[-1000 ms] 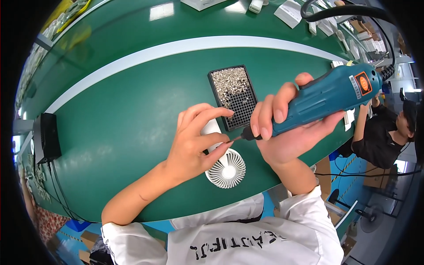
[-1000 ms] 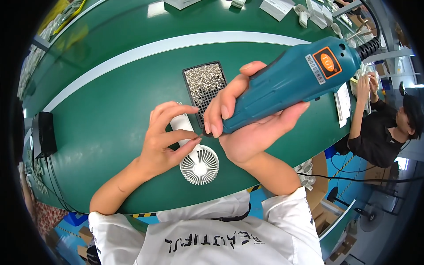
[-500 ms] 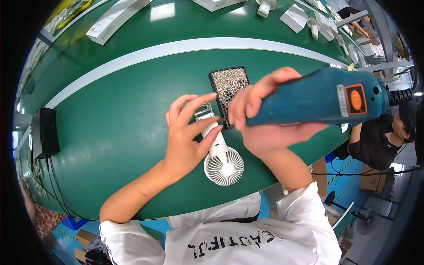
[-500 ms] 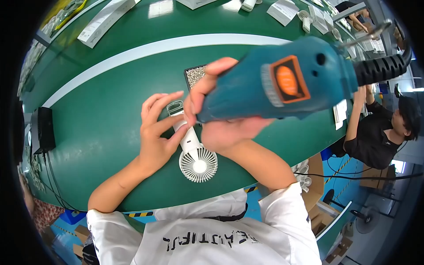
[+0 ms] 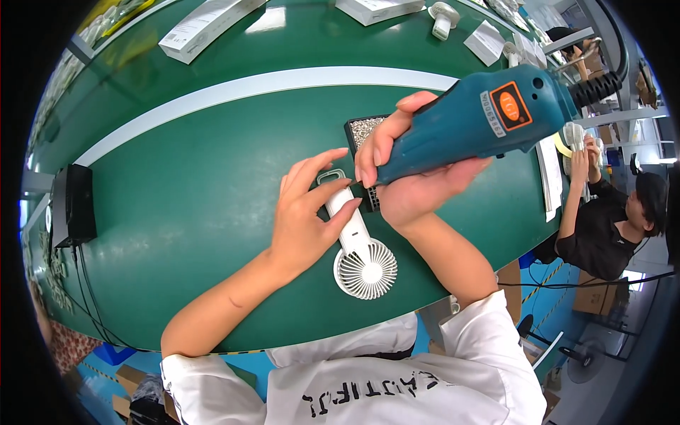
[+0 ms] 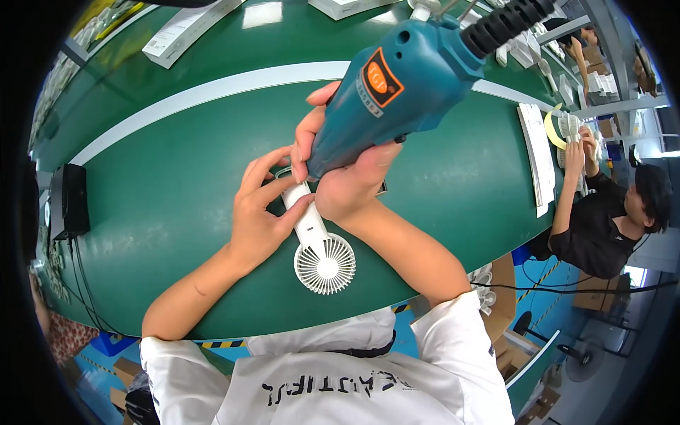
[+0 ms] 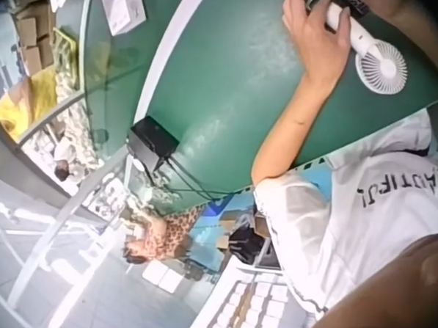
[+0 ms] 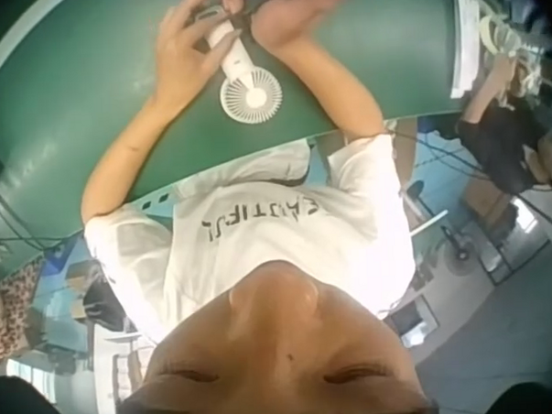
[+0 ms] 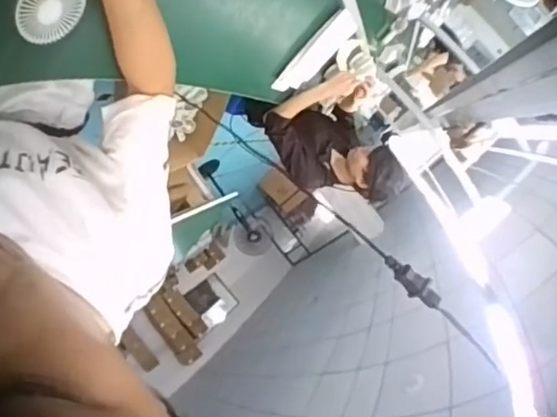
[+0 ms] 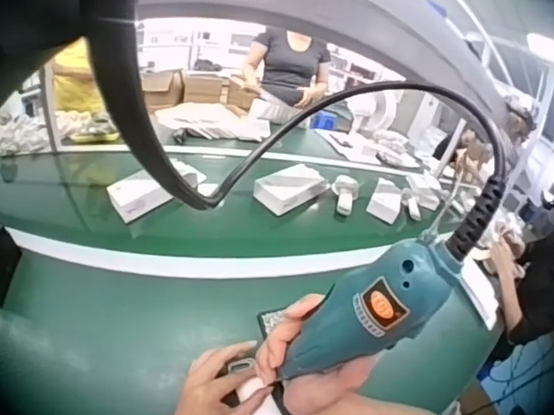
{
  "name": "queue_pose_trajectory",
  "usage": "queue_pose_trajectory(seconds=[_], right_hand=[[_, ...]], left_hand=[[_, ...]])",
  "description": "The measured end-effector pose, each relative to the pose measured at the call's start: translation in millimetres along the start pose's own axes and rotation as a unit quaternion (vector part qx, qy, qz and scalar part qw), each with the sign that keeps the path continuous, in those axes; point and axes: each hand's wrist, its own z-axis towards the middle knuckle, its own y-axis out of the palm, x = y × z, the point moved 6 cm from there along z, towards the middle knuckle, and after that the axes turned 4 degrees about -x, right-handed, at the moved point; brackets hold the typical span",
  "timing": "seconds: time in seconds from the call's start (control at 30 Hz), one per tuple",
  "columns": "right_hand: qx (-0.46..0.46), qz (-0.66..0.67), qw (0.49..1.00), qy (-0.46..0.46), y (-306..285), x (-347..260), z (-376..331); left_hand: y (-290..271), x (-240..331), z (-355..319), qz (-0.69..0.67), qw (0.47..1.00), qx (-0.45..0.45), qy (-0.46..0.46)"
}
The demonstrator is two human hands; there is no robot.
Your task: Assemble a handheld electric fan using an electric screwdriver on a production line.
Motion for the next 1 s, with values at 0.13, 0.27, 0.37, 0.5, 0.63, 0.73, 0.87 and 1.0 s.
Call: queue_pose_trajectory(seconds=[0.13, 0.27, 0.37, 0.5, 0.63, 0.73, 0.87, 1.0], right_hand=[[0.011, -0.014, 1.0, 0.002, 1.6, -2.8, -0.2], [0.013, -0.065, 0.998, 0.017, 0.2, 3.4, -2.7], [0.0, -0.046, 0.999, 0.019, -3.6, 8.1, -3.4], [0.005, 0.017, 1.0, -0.008, -5.2, -6.9, -1.6], [0.067, 0.022, 0.994, -0.08, -36.3, -42.0, -7.3], [0.107, -0.016, 0.993, -0.049, -49.3, -29.6, -16.6], [0.128, -0.015, 0.991, -0.045, -53.8, -22.7, -19.1], [0.118, -0.004, 0.993, -0.029, -49.2, -18.7, -18.7]], left_hand=[[0.3, 0.7, 0.5, 0.007, 1.0, 0.003, 0.012], [1.7, -2.4, -1.4, 0.003, 1.0, 0.006, 0.004], [3.0, -2.2, -1.0, -0.008, 1.0, 0.009, -0.01], [1.7, -4.9, -2.6, 0.011, 1.0, 0.006, -0.006], [2.0, -4.5, -2.2, 0.023, 1.0, 0.004, 0.007], [2.1, -4.1, -2.0, 0.022, 1.0, -0.002, 0.007], [3.8, -0.6, -0.2, 0.015, 1.0, 0.002, 0.005], [2.9, -1.8, -0.8, 0.011, 1.0, -0.007, 0.001]])
